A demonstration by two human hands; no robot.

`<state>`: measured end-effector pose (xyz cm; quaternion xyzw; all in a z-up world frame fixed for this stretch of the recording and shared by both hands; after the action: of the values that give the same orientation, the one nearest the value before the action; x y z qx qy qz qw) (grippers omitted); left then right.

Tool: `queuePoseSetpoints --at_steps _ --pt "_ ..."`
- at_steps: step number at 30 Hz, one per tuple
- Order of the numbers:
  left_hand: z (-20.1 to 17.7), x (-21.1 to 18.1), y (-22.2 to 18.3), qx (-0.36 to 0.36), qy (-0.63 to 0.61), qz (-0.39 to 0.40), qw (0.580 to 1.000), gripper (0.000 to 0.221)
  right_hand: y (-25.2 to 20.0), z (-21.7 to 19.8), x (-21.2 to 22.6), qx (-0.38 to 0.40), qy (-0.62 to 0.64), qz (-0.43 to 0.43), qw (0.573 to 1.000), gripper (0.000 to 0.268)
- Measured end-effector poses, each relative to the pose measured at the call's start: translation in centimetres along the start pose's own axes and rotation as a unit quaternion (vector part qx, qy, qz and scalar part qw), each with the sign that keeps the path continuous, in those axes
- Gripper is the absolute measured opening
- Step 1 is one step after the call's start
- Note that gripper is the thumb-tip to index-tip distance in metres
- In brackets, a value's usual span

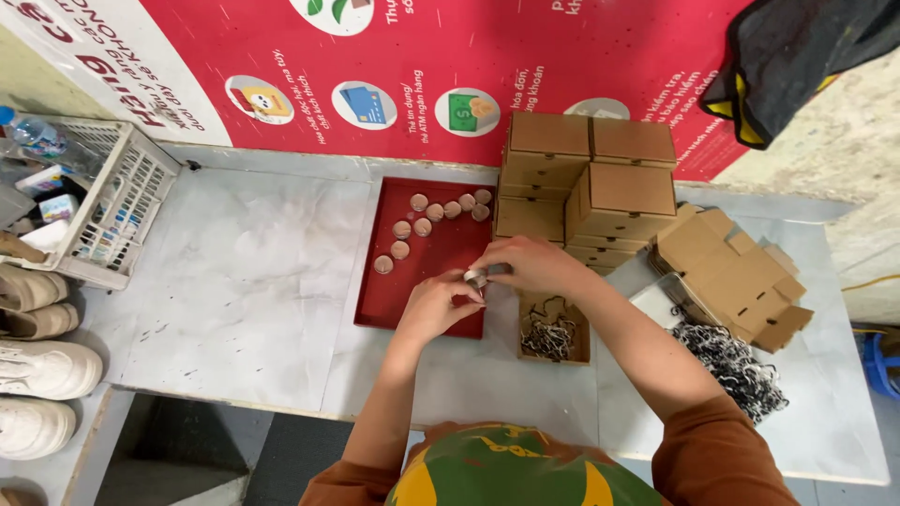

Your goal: Assemble small cardboard boxes and fill them with paper shreds and small circular items.

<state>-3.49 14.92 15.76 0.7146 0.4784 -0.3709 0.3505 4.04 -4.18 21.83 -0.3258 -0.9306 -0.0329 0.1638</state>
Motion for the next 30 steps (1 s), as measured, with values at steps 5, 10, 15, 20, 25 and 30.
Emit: queuePoseSetpoints --at_steps 5,10,15,20,25,30 --pt "0.9 -2.0 0.1 0.014 -0.009 0.031 0.999 0.011 -1.9 0.6 -0.5 0.013 -0.034 -0.019 0.999 0.028" --pt "2.1 -2.0 0.4 0.008 -0.01 -0.016 1.0 0.015 -4.9 0.6 -1.5 -0.068 -0.011 0.033 0.997 0.028" --pt "4.3 0.4 0.5 -0.081 -0.088 0.03 0.992 0.014 -9.4 5.6 -6.3 -0.012 0.22 0.203 0.954 0.041" --pt "8.8 4.0 1.1 -0.125 -0.332 0.026 0.935 0.012 -13.3 13.6 -8.6 -0.116 0.422 0.215 0.873 0.027" --pt "13.6 8.4 1.0 -0.139 -0.461 -0.015 0.876 0.014 -15.8 16.3 -8.1 -0.269 0.493 0.255 0.787 0.017" --pt "17.5 11.8 1.3 -0.136 -0.453 -0.045 0.88 0.026 -17.7 16.7 -7.8 -0.329 0.466 0.296 0.766 0.019"
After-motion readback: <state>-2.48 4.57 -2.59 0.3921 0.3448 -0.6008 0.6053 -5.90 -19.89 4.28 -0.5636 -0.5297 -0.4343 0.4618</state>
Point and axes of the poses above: each hand's wrist, its own y-axis towards the middle knuckle, its own z-axis out of the palm, x = y × z, the point moved 2 cm from there along y, towards the middle knuckle, and after that the axes turned 12 degrees about -y, right-handed, at the moved point
